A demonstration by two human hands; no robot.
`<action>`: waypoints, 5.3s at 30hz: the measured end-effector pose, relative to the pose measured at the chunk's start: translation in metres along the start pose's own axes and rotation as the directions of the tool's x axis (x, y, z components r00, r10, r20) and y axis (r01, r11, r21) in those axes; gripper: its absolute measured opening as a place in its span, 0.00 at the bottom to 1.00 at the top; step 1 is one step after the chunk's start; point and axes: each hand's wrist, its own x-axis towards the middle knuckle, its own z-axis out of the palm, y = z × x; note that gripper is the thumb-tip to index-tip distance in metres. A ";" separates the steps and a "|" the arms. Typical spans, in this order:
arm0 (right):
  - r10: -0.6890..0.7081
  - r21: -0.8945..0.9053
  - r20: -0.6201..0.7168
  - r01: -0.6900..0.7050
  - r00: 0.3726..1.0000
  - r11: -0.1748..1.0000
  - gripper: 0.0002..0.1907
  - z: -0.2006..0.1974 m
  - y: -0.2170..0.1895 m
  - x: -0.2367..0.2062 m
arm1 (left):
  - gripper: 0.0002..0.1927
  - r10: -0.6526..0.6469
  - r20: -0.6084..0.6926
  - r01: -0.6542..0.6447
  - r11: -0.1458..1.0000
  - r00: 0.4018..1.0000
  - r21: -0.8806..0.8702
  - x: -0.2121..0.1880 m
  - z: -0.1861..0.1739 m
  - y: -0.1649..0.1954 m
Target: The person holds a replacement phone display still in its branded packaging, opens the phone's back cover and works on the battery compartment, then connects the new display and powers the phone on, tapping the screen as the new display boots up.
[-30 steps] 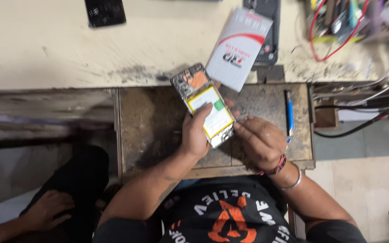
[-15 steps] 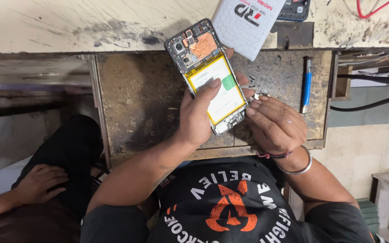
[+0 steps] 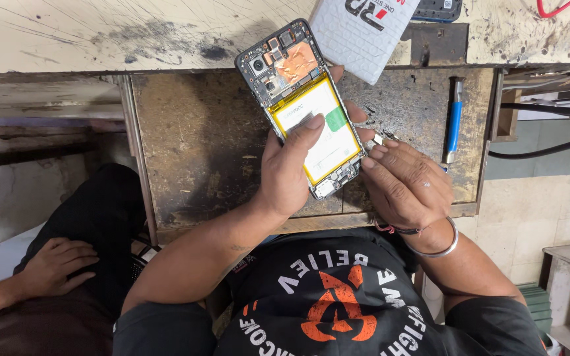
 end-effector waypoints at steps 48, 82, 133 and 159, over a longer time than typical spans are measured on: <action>-0.093 -0.031 -0.008 0.093 0.996 0.995 0.12 -0.007 0.006 0.007 | 0.32 -0.016 0.045 0.017 1.000 0.999 -0.010 0.000 0.005 0.002; 0.169 -0.216 0.080 -0.148 0.982 0.965 0.25 -0.003 -0.013 0.042 | 0.18 -0.079 0.060 0.055 0.943 0.995 0.329 -0.001 -0.013 -0.020; 0.447 0.657 0.593 -0.723 0.670 0.213 0.13 -0.005 0.004 0.023 | 0.10 0.148 -0.002 -0.148 0.984 0.989 0.098 0.013 -0.013 0.011; 0.498 0.818 0.548 -0.555 0.672 -0.151 0.08 0.039 0.036 -0.004 | 0.11 0.058 0.033 -0.064 0.971 0.998 0.229 0.025 -0.018 0.012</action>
